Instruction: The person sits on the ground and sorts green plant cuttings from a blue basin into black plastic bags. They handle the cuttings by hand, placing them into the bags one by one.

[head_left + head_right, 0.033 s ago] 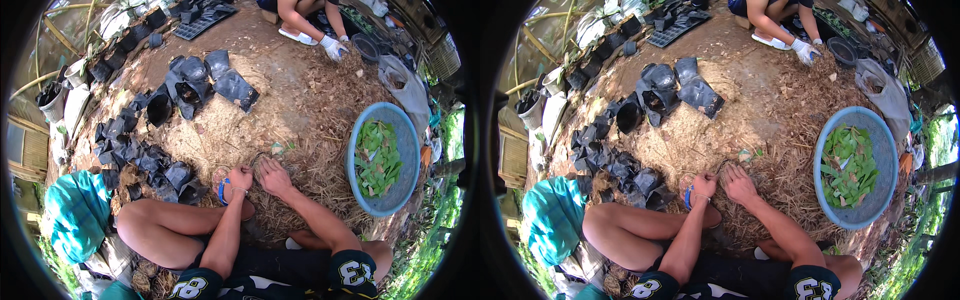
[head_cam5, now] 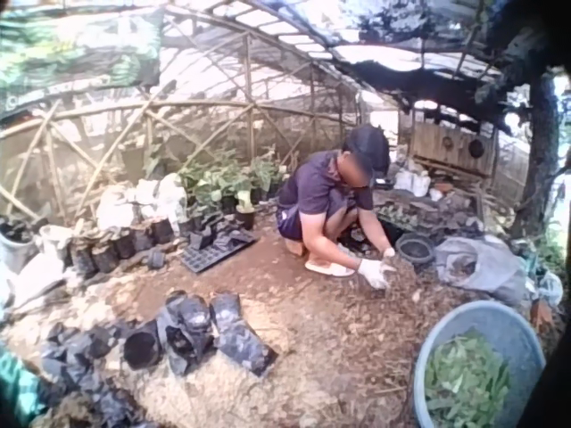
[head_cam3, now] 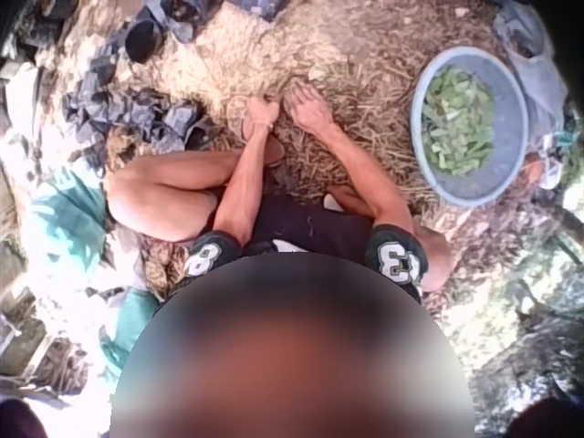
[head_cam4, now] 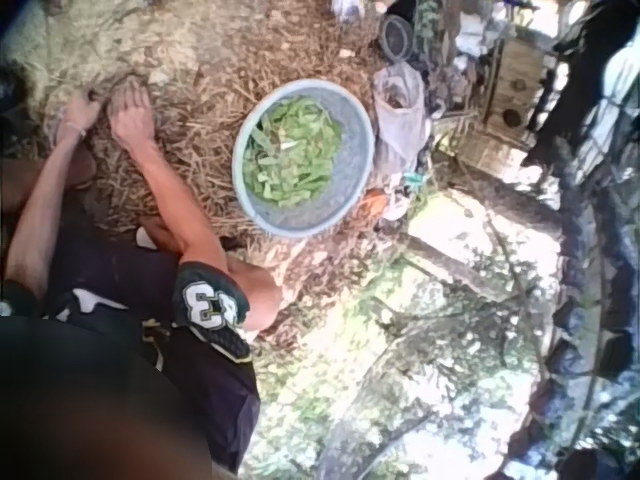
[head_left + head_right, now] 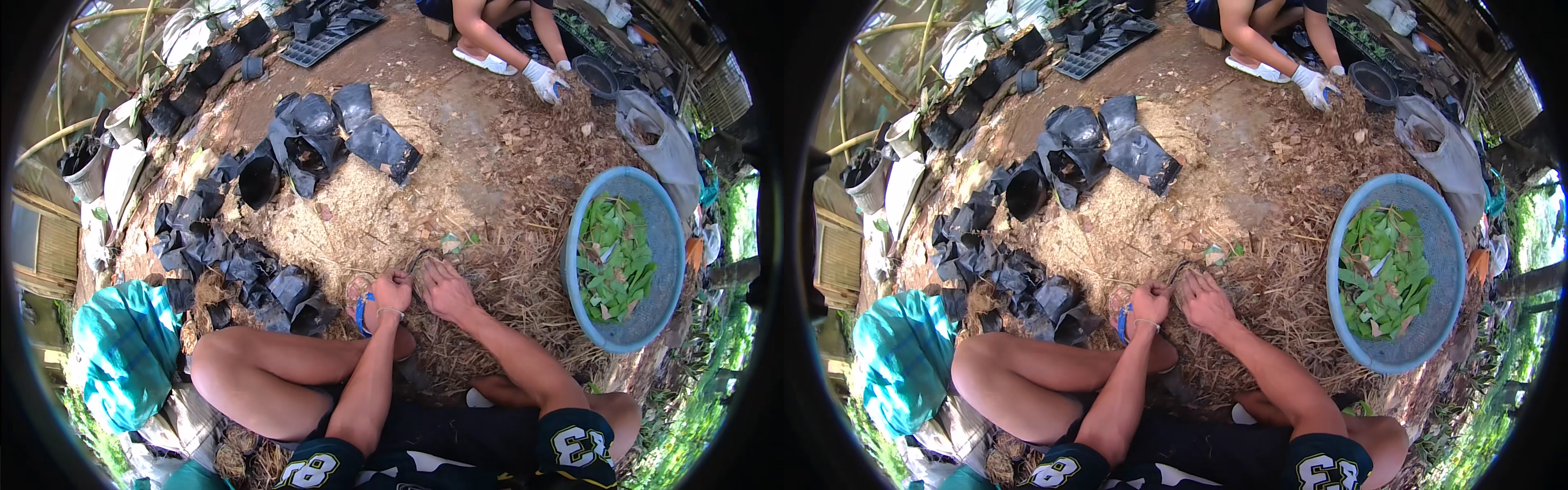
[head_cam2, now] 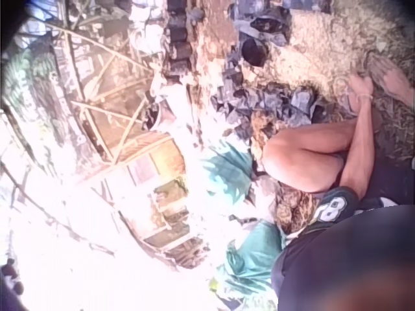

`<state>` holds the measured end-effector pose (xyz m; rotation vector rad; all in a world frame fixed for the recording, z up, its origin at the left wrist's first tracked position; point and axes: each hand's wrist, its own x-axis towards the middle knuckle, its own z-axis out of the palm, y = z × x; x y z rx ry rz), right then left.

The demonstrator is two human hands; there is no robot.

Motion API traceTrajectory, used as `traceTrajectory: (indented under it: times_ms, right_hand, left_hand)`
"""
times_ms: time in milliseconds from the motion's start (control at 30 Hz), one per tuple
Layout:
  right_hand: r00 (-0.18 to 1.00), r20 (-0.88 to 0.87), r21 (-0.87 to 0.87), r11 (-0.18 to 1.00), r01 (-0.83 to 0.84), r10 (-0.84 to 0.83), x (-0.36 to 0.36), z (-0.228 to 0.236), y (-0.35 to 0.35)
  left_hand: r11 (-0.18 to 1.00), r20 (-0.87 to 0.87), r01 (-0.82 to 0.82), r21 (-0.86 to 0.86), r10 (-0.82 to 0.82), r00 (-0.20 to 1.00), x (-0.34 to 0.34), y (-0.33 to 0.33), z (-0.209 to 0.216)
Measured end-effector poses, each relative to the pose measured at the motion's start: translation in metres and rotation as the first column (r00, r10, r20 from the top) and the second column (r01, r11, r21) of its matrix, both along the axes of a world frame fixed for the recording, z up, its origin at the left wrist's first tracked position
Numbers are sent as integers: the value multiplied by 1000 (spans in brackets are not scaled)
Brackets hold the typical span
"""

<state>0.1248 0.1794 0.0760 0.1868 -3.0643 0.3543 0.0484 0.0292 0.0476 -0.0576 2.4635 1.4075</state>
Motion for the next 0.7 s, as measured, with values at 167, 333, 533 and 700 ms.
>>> traceTrajectory:
  times_ms: [167,333,533,700]
  right_hand:
    - [999,48,26,999,20,-21,1,1,-4]
    - [997,65,-55,997,-45,48,-8,11,15]
    - [942,-224,-344,925,162,-248,-6,28,37]
    - [859,219,-497,705,506,-462,-9,26,34]
  left_hand:
    - [985,-407,163,-47,-168,898,-4,12,19]
    - [892,-427,424,-154,-447,786,-22,29,24]
    - [891,-463,385,-240,-453,762,-22,32,19]
    - [888,-467,383,-256,-460,756,-20,33,15]
